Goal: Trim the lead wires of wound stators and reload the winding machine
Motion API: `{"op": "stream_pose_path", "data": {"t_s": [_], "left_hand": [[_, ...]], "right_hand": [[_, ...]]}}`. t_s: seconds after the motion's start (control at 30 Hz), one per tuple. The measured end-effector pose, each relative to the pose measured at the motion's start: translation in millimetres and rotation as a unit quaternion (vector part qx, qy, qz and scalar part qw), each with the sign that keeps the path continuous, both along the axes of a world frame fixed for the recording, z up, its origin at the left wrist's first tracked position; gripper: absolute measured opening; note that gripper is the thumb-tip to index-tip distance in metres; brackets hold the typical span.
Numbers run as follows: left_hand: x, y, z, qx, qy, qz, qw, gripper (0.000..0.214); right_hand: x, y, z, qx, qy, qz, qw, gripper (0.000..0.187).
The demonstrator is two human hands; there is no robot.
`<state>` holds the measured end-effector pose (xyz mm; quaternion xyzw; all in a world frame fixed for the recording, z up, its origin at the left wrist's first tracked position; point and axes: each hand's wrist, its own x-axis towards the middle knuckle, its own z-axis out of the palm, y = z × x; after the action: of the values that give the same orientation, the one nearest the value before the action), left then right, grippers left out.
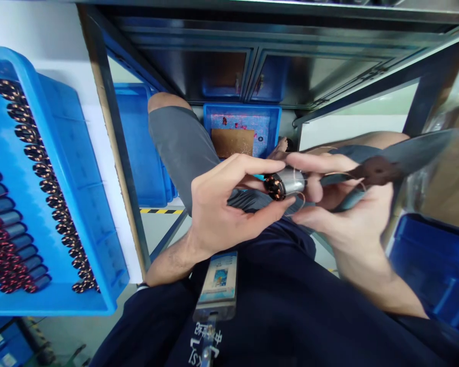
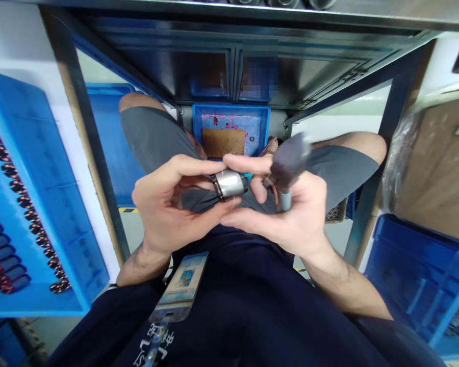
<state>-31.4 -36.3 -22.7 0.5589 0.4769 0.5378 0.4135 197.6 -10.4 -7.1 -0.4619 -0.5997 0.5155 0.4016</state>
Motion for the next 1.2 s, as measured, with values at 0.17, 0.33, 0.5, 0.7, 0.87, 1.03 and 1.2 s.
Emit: {"op": "stream_pose_path", "data": {"t_s": [0.17, 0.33, 0.5, 0.7, 0.87, 1.03, 1.2], "left_hand": [[1, -2, -0.8, -0.026, -0.001, -0.004, 1.0, 0.053], [4, 1, -4.6, 0.044, 0.077, 0.01, 0.996, 0.046], [6, 4, -4.6, 0.071, 0.022, -0.008, 0.997, 0.057], [2, 4, 2.7, -0.046, -0.13, -0.091, 0.986, 0.054], [2, 4, 2.9, -0.041, -0.123, -0.125, 0.984, 0.054], [-2, 4, -11.8, -0.037, -0.119, -0.135, 0.983, 0.069], [5, 8, -25.8, -0.058, -0.156, -0.177, 0.97, 0.063]], "right_hand": [[-10, 3, -16.0, 0.046, -0.002, 0.008, 0.999, 0.07], [-22, 0, -10.8, 0.035, 0.0, -0.047, 0.998, 0.006], [-28, 11, 3.5, 0.078, 0.06, -0.13, 0.987, 0.016], [-7, 13, -1.7, 0.013, 0.118, -0.035, 0.992, 0.046], [-1, 2, -5.2, -0.022, 0.057, 0.011, 0.998, 0.039], [-13, 5, 2.3, -0.005, 0.075, -0.006, 0.997, 0.005], [-22, 4, 5.7, 0.046, 0.073, -0.053, 0.995, 0.015]]}}
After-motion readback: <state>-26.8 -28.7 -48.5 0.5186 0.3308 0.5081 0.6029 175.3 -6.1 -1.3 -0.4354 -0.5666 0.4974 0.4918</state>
